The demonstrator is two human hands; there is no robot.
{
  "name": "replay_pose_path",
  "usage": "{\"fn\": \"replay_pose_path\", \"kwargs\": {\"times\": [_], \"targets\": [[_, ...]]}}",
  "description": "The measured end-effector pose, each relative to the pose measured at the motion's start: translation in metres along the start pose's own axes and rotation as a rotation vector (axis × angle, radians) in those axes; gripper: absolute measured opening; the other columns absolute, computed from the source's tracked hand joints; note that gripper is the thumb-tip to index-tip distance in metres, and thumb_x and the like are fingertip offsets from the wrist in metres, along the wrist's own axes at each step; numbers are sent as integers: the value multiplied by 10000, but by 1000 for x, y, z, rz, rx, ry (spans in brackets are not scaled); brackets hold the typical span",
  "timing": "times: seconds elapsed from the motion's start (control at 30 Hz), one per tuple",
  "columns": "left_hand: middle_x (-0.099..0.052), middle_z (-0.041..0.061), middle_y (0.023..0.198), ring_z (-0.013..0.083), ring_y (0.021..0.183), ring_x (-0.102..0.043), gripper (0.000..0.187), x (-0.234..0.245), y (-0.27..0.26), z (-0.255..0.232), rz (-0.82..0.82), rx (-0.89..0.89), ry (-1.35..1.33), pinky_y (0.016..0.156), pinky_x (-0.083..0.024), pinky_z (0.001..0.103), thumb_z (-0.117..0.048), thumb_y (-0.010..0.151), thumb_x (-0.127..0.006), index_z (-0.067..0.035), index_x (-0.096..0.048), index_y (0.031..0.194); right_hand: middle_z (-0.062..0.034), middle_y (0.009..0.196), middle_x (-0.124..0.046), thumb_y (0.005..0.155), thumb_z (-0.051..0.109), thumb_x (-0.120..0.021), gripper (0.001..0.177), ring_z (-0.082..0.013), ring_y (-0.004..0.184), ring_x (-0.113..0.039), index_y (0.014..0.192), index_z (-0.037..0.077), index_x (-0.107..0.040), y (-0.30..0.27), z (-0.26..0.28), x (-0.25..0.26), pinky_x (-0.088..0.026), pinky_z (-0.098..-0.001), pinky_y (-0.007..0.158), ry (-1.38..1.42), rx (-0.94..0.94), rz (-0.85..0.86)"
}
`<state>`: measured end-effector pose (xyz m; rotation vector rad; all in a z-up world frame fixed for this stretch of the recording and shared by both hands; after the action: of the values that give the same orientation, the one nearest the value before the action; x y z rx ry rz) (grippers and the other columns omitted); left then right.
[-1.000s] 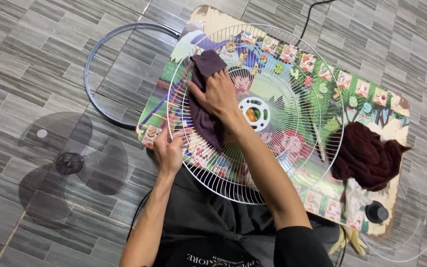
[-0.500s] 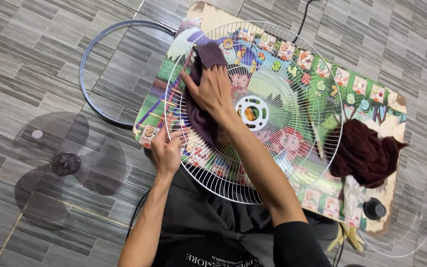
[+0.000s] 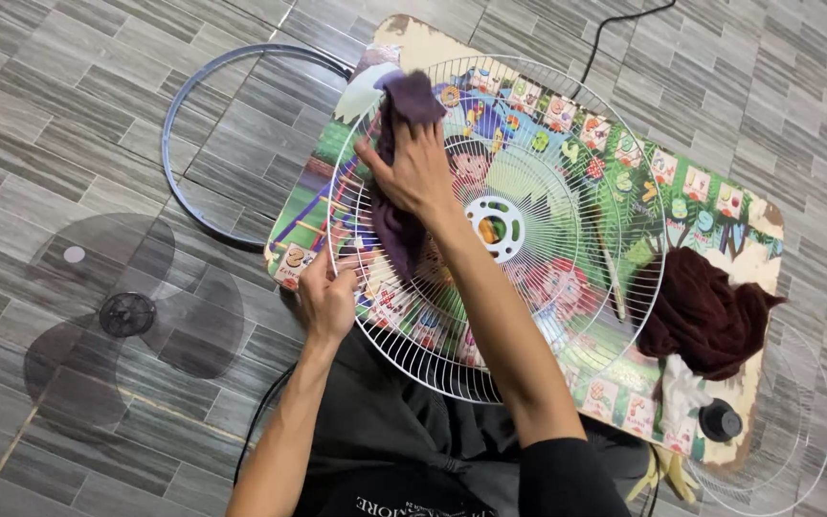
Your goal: Cleaning a fan grill with a cloth
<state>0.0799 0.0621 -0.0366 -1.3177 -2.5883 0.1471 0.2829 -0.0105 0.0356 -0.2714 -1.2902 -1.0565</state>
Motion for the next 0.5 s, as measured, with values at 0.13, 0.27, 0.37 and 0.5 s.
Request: {"fn": "replay_pose_path", "kwargs": {"times": [0.13,0.27,0.37,0.5], "targets": [[-766,65,810,169,833,-700,479,2,5,-1,-18,-51,49,699,-502,358,-190,634,-574,-141,-752,1076,-292,928,-693,965,702,-527,783,-428,940,-689,1131,-41,-710,-7,-32,-22,-470,-502,961,-148,64,-36],[-803,89,859,237,873,-757,500,3,-12,-35,1,-31,-55,774,-538,355,-122,628,-527,-95,-746,1077,-410,1369,-519,972,743,-471,930,-534,1341,-468,1412,-75,-514,7,-53,-22,-302,-598,1166,-16,-92,26],[-807,58,861,199,879,-759,503,2,-6,-16,2,-29,-42,776,-538,329,-123,624,-525,-110,-751,1074,-432,1261,-553,929,769,-504,947,-535,1293,-504,1347,-79,-559,1,-25,-7,-284,-574,1173,-5,-72,12],[-809,15,862,158,853,-742,508,0,-3,-7,-9,-19,-1,766,-532,305,-128,598,-535,-156,-765,1051,-418,1121,-650,909,784,-522,919,-512,1156,-631,1288,-48,-618,-8,-44,-15,-423,-542,1048,-16,-88,-80]]}}
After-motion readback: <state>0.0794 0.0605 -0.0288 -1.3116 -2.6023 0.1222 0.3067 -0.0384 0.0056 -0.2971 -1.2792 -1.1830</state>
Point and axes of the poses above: each hand's wrist, its own y-axis towards the middle knuckle, its own x-axis out of the back of the hand, z = x × y, the point moved 10 cm from there along y, towards the middle knuckle
